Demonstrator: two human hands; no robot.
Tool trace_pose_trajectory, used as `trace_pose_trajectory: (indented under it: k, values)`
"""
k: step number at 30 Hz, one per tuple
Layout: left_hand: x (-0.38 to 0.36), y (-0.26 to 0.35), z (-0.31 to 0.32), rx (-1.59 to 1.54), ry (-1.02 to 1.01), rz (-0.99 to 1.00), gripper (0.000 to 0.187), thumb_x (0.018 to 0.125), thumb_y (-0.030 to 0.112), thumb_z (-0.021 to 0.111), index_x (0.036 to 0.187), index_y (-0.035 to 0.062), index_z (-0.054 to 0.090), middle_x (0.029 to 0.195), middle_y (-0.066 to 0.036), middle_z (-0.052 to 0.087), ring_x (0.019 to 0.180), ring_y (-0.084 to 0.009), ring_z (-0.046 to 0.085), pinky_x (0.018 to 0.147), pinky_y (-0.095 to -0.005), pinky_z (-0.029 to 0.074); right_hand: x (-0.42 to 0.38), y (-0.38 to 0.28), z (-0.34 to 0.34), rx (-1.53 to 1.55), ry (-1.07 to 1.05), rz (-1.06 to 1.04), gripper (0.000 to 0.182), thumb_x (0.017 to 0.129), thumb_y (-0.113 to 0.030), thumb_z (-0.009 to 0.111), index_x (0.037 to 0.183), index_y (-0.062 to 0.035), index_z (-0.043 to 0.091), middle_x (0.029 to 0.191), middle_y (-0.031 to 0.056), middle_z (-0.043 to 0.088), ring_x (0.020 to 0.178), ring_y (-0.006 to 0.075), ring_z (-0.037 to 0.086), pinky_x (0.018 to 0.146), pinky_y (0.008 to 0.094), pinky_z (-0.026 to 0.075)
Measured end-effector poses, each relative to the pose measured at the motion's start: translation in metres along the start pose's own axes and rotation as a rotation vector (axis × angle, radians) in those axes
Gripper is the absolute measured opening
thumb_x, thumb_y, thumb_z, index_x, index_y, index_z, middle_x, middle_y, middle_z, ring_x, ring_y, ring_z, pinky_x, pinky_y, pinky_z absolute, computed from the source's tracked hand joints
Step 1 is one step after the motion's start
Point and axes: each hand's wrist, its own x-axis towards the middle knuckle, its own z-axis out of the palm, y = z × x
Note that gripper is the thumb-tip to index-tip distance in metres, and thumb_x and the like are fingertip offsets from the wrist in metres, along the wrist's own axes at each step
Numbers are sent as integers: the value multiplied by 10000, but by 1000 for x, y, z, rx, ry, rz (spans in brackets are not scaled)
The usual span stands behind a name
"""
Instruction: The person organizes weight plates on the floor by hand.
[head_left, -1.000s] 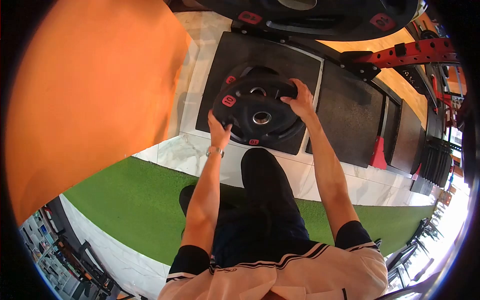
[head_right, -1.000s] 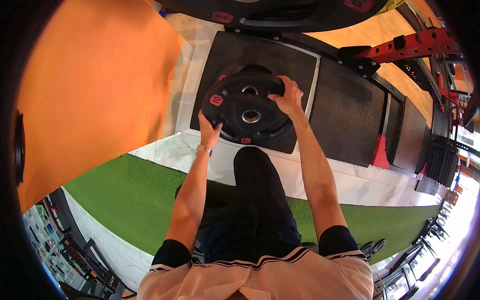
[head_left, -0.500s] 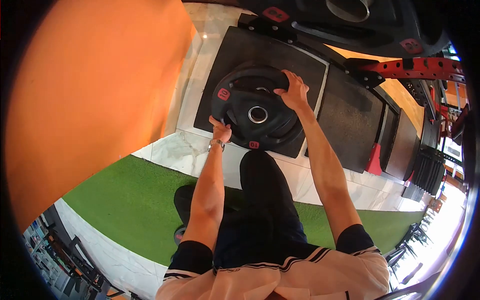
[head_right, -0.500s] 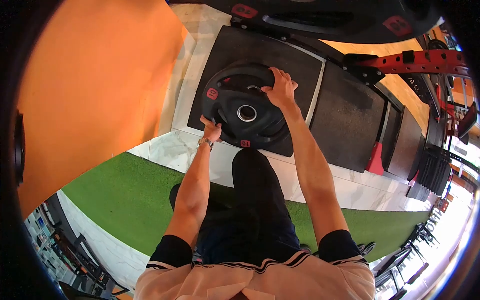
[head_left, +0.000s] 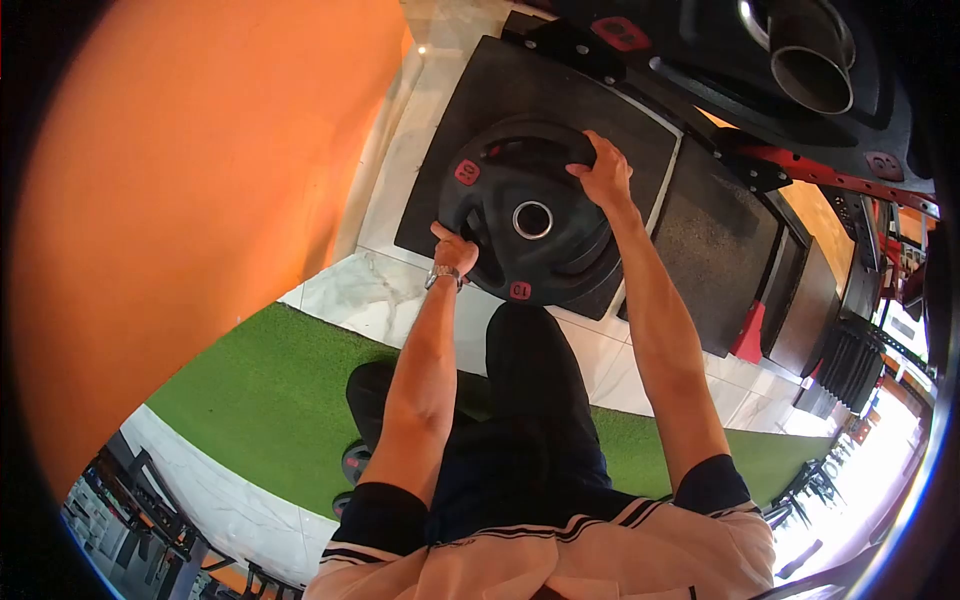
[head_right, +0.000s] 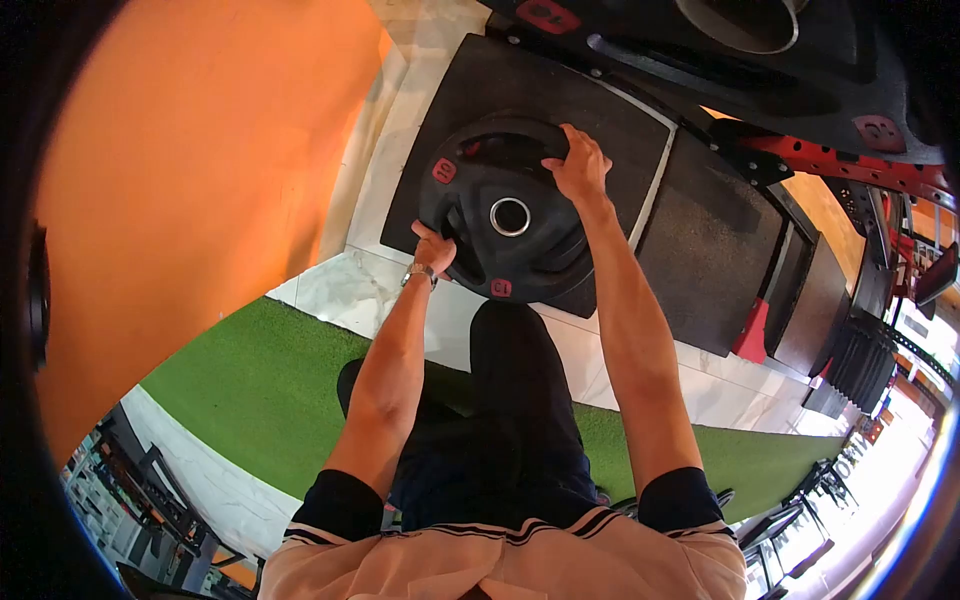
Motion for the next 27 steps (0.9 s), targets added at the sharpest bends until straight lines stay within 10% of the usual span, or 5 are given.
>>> trace_pose_trajectory:
  k: [10,19,27]
  values:
    - [-5,12,-7,-6,-34,-68,617,829,144,627,1249,-30,210,1053,-381,666,998,-525,678,930,-543,552,19,39,34,7,-43,-77,752,748,-170,879,1426,-69,571,1426,182,589,1302,361,577,1085,441,484]
    - [-2,11,-10,76,-84,-7,564,949,164,651,1185,26,157,1183,-396,585,869,-555,693,527,-505,662,-87,86,48,114,36,-269,723,898,-44,690,1555,-57,388,1639,188,336,1516,399,310,1234,476,295]
    - [-25,43,-29,-3,-139,-130,537,947,137,655,1174,35,179,1268,-371,559,971,-532,688,567,-509,669,-188,99,89,269,114,403,854,969,-414,665,1577,4,235,1542,370,359,1426,504,386,1157,520,370]
